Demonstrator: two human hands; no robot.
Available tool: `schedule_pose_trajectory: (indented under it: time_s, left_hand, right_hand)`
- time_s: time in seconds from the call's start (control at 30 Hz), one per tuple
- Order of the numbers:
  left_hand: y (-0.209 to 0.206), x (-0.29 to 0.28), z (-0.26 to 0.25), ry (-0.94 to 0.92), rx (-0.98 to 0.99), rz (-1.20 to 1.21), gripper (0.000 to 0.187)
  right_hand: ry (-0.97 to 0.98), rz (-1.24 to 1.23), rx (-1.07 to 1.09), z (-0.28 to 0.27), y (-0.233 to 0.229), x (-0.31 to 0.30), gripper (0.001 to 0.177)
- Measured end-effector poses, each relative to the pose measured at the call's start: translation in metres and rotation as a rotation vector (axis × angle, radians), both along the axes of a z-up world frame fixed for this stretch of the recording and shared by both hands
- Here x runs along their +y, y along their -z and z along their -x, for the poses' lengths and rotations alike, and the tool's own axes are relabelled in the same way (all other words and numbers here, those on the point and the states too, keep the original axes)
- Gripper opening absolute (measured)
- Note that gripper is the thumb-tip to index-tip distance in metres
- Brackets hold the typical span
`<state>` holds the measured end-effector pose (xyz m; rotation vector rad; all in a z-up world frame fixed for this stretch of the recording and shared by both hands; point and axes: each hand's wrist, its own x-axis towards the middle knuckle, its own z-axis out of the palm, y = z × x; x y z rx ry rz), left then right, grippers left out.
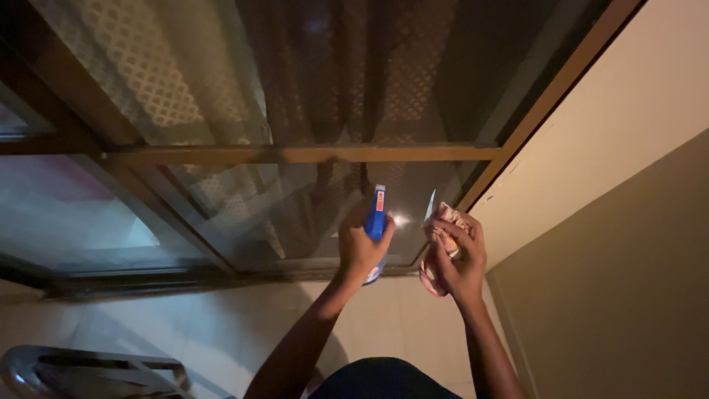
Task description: The person sprays a cleaning solution from a spray bottle onto a glass sliding door and wipes the glass surface thoroughly with a cloth.
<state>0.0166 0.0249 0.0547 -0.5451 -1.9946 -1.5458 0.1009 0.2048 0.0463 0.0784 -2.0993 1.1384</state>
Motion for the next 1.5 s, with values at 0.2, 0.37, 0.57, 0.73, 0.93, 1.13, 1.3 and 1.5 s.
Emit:
schedule_pose_trajectory:
  time_s: [0.2, 0.37, 0.57, 0.73, 0.93, 1.13, 1.3, 1.5]
  left_hand:
    - [0.009, 0.017, -0.005, 0.059, -0.062, -0.017, 0.021]
    - [0.008, 0.030, -0.009, 0.150, 0.001, -0.020, 0.019]
    - [0.013, 0.049, -0.015, 0.157, -0.053, 0.014, 0.021]
    - [0.008, 0.058, -0.016, 0.244, -0.134, -0.021, 0.018]
    - [-0.003, 0.070, -0.025, 0.305, -0.104, -0.024, 0.020]
    - [-0.007, 0.083, -0.034, 0.412, -0.090, -0.057, 0.019]
    - [-0.015, 0.097, -0.037, 0.488, -0.088, -0.035, 0.019]
    - [-0.029, 0.110, -0.043, 0.552, -0.018, -0.052, 0.019]
  right_hand:
    - [0.017, -0.004, 0.027, -0.009, 0.002, 0.007, 0.029]
    - [0.057, -0.031, 0.037, -0.017, 0.003, 0.013, 0.028]
    - [0.111, -0.013, 0.029, -0.029, 0.003, 0.018, 0.027]
    - [0.142, 0.005, 0.011, -0.036, 0.001, 0.017, 0.028]
    - [0.215, 0.001, 0.033, -0.049, 0.003, 0.024, 0.028]
    - [0.274, 0.018, 0.028, -0.064, 0.004, 0.034, 0.028]
    - [0.303, 0.047, 0.021, -0.072, 0.004, 0.036, 0.028]
    - [0.320, 0.040, 0.007, -0.081, 0.006, 0.042, 0.029]
